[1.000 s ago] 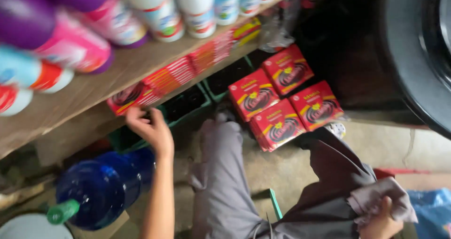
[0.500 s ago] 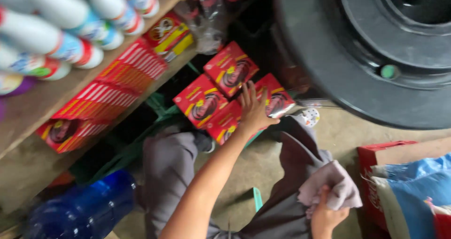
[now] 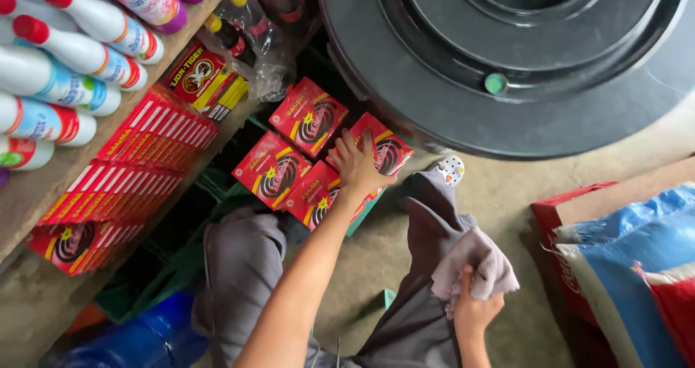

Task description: Wiping down boxes of mosquito coils with a cloth and organizing them on a shelf.

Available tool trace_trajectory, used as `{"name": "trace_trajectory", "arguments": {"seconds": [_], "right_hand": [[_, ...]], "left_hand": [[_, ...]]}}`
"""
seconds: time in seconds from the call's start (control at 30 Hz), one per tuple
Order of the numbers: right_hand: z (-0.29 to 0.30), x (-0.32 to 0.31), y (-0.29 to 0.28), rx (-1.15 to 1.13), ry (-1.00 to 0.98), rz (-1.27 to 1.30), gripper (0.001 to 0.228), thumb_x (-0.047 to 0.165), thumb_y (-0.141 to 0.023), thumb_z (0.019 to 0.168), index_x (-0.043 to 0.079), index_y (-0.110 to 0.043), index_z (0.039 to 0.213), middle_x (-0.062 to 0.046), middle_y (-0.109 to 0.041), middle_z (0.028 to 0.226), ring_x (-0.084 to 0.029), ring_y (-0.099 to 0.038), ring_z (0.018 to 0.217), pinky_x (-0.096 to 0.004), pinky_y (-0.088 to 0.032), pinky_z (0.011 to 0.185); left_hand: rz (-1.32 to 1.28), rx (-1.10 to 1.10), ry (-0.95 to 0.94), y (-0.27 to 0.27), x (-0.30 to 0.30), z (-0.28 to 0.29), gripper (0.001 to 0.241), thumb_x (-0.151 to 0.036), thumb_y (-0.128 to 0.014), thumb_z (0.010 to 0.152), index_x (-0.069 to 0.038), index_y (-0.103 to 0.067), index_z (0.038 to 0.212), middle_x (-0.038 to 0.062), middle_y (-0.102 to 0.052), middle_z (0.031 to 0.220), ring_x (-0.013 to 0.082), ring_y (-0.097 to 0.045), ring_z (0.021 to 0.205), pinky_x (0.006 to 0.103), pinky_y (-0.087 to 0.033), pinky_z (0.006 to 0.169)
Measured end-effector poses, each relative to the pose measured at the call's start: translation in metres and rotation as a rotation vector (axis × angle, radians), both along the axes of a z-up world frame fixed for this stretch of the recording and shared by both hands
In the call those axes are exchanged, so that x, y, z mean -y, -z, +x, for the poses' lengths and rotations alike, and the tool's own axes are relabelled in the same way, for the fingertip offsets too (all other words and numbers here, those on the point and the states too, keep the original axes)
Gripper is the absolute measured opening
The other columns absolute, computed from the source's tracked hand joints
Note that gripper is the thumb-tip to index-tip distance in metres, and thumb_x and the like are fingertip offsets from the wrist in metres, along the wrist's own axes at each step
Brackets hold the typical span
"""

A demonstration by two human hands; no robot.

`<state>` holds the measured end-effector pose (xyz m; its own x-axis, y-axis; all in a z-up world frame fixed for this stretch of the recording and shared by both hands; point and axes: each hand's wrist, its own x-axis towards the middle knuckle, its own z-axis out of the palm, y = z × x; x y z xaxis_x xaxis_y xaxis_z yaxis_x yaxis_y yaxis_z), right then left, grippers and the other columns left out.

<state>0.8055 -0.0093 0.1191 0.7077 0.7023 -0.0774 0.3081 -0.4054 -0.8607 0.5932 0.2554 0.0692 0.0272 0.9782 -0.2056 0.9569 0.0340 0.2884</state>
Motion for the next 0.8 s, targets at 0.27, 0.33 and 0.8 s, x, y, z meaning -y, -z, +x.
{"name": "trace_trajectory", "arguments": {"seconds": [0.27, 0.33, 0.8], "right_hand": [[0.000, -0.016, 0.007, 0.214, -0.096, 0.154, 0.045, 0.033, -0.075, 0.098, -0.002, -0.064, 0.125, -0.018, -0.071, 0.112, -0.029, -0.068, 0.100, -0.040, -0.052, 0.088], [0.001, -0.015, 0.013, 0.178, -0.094, 0.134, 0.049, 0.037, -0.075, 0.096, 0.001, -0.065, 0.127, -0.019, -0.072, 0.111, -0.034, -0.071, 0.101, -0.042, -0.053, 0.087], [0.007, -0.023, 0.030, 0.310, -0.173, -0.088, 0.058, 0.051, -0.063, 0.093, 0.015, -0.064, 0.139, -0.023, -0.072, 0.113, -0.045, -0.069, 0.095, -0.051, -0.052, 0.079]], "left_hand": [[0.005, 0.424, 0.053, -0.066, 0.066, -0.035, 0.142, -0.069, -0.089, 0.053, -0.006, -0.020, 0.160, 0.035, -0.020, 0.160, 0.0549, -0.025, 0.146, 0.0669, -0.028, 0.112], [-0.067, 0.479, 0.120, -0.068, 0.082, -0.050, 0.144, -0.069, -0.093, 0.057, -0.004, -0.018, 0.162, 0.037, -0.021, 0.160, 0.0471, -0.025, 0.149, 0.0582, -0.025, 0.117], [-0.791, 2.327, -0.201, -0.120, 0.243, -0.090, 0.067, -0.047, -0.073, 0.081, -0.008, -0.060, 0.134, 0.010, -0.070, 0.128, 0.0235, -0.067, 0.115, 0.0412, -0.053, 0.100]]}}
